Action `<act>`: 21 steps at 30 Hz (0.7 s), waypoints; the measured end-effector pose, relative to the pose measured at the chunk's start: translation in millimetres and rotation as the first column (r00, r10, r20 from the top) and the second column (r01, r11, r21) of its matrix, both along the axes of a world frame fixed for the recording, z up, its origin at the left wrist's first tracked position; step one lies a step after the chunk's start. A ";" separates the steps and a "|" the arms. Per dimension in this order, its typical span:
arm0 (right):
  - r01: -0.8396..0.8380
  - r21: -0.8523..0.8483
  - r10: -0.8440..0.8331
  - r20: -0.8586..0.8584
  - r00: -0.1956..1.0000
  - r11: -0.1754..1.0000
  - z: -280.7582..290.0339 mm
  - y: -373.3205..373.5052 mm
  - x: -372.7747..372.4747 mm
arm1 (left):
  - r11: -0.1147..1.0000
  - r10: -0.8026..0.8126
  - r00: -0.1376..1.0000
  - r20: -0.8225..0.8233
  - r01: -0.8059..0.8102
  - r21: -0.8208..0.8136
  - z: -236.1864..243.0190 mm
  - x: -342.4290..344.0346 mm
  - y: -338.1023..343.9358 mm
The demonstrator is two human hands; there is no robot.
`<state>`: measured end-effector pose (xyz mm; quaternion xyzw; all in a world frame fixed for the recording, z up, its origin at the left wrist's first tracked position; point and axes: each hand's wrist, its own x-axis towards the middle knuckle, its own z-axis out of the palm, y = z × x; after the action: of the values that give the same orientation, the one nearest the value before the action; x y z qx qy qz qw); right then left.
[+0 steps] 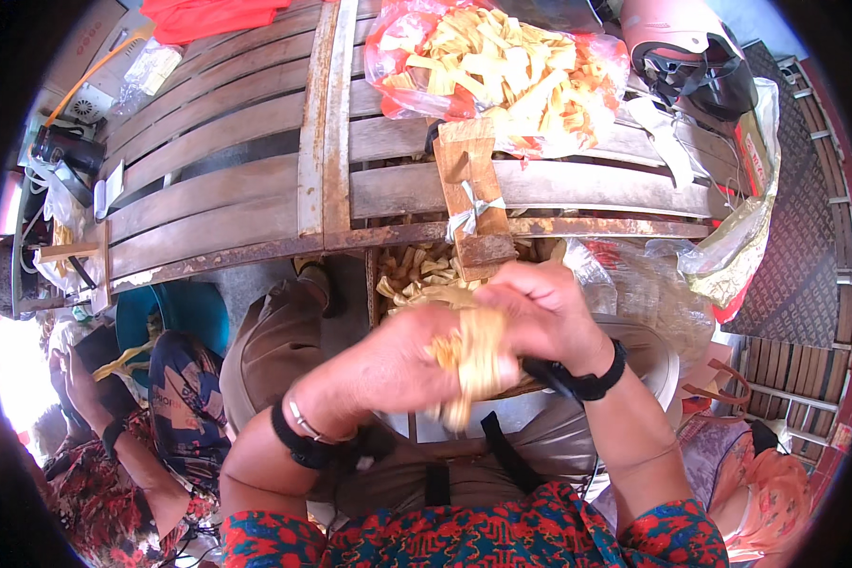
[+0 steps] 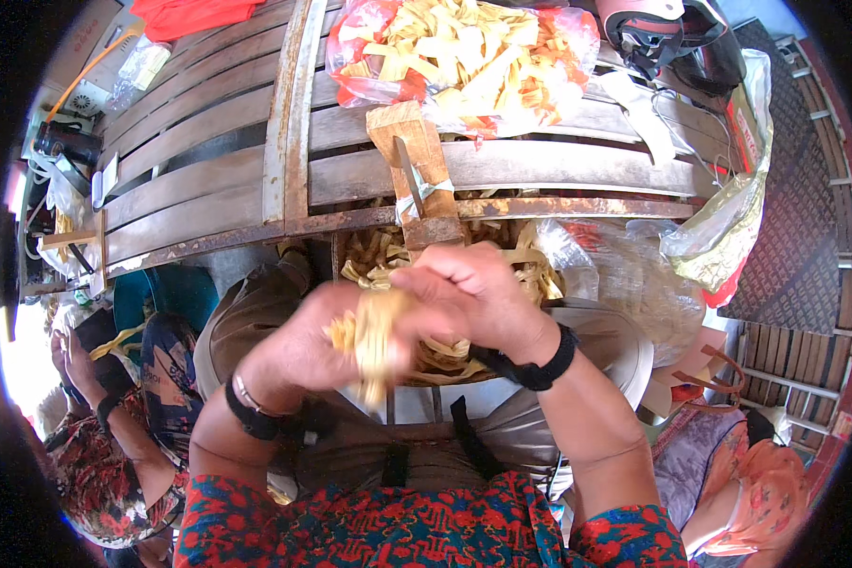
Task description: The person weaves and folds long yellow strips of material by hand, occasionally pulling them through a fixed wooden slot on the table.
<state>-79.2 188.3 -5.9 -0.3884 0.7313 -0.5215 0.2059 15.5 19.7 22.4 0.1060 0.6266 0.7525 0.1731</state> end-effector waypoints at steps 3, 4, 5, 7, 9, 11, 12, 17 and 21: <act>0.003 -0.088 0.029 0.360 0.933 0.996 -18.6 -7.8 7.4 | 0.683 0.082 0.763 -0.641 -0.512 -0.521 -21.0 -9.0 -8.0; -0.003 -0.019 0.017 0.777 0.630 1.000 -13.1 -4.8 4.7 | 0.605 0.025 0.746 -0.666 -0.541 -0.583 -23.2 -8.9 -9.5; -0.044 0.034 -0.026 0.986 0.163 0.998 -8.1 -5.2 4.0 | 0.515 -0.039 0.728 -0.684 -0.572 -0.638 -23.8 -7.7 -11.3; -0.038 -0.084 0.086 0.994 0.071 0.996 -15.8 -8.6 16.1 | 0.522 -0.006 0.663 -0.749 -0.637 -0.567 -31.7 -7.7 -11.4; 0.229 -0.060 0.037 0.994 0.102 0.972 -25.7 -14.1 23.8 | 0.526 0.029 0.587 -0.809 -0.697 -0.487 -37.9 -10.1 -8.1; 0.331 -0.058 -0.013 0.978 0.208 0.942 -18.2 -16.6 22.9 | 0.394 0.166 0.527 -0.834 -0.810 -0.434 -40.5 -11.5 -4.7; 0.357 -0.061 -0.088 0.919 0.385 0.932 -11.5 -17.4 22.8 | 0.421 0.302 0.598 -0.743 -0.783 -0.459 -43.2 -10.5 -3.7; 0.078 0.130 -0.052 -0.193 0.980 0.988 -13.6 -6.9 19.7 | 0.569 0.175 0.838 -0.516 -0.514 -0.642 -46.3 -3.6 -5.6; 0.067 0.216 -0.075 0.027 0.997 0.974 -22.1 -2.0 18.2 | 0.620 0.083 0.780 -0.621 -0.528 -0.581 -42.6 -6.6 -5.5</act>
<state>-61.0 186.3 -28.0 -0.3283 0.7931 -0.4532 0.2405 8.9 14.2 -20.2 0.1205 0.9026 0.3957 -0.1194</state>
